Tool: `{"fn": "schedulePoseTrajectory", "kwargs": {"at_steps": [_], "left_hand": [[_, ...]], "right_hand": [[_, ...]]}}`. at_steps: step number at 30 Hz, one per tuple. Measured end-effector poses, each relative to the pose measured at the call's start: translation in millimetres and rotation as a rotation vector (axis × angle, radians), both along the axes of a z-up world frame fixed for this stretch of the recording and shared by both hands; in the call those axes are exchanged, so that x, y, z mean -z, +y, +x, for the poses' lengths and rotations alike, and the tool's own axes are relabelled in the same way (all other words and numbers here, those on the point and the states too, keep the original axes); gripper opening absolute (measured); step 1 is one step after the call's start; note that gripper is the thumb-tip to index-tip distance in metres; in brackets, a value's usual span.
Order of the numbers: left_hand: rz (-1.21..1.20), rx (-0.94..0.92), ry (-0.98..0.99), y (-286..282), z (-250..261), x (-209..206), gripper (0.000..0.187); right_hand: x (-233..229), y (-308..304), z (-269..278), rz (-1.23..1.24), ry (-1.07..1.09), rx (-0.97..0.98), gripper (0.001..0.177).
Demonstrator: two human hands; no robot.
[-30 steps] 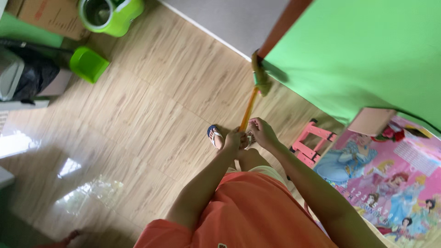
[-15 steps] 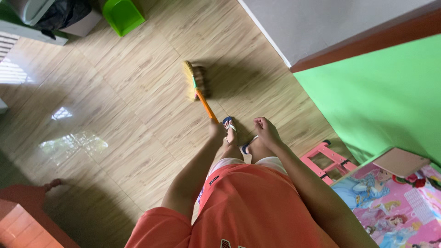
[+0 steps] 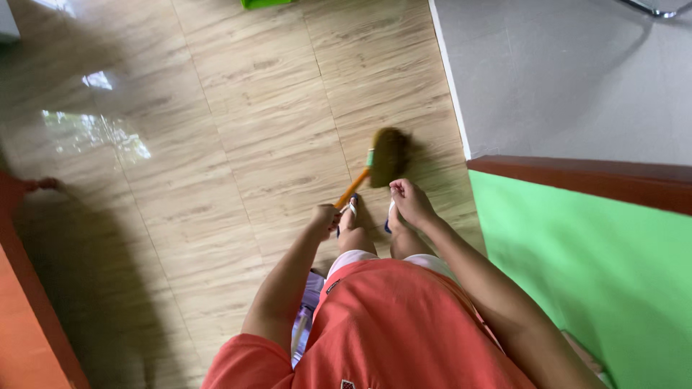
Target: The person sweeps a tiled floor using a broom and a dustpan. They gather debris into a pile and then sweep it into the dustpan.
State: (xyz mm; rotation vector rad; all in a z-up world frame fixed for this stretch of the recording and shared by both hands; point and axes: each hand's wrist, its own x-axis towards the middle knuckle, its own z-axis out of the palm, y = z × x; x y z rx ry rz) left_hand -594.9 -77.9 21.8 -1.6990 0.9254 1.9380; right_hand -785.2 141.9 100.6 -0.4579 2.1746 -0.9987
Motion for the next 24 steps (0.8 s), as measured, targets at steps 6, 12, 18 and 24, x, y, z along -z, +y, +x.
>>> {"fn": "schedulePoseTrajectory", "kwargs": {"at_steps": [6, 12, 18, 24], "left_hand": [[-0.695, 0.300, -0.019, 82, -37, 8, 0.034], [-0.358, 0.123, 0.104, 149, -63, -55, 0.038], [0.376, -0.175, 0.177, 151, -89, -53, 0.009], [0.349, 0.121, 0.155, 163, -205, 31, 0.028]], "right_hand": [[-7, 34, -53, -0.026, -0.113, -0.062, 0.027], [11, 69, -67, 0.064, -0.086, -0.122, 0.026], [22, 70, -89, 0.030, -0.097, -0.121, 0.027], [29, 66, -128, -0.077, -0.085, -0.007, 0.026]]}}
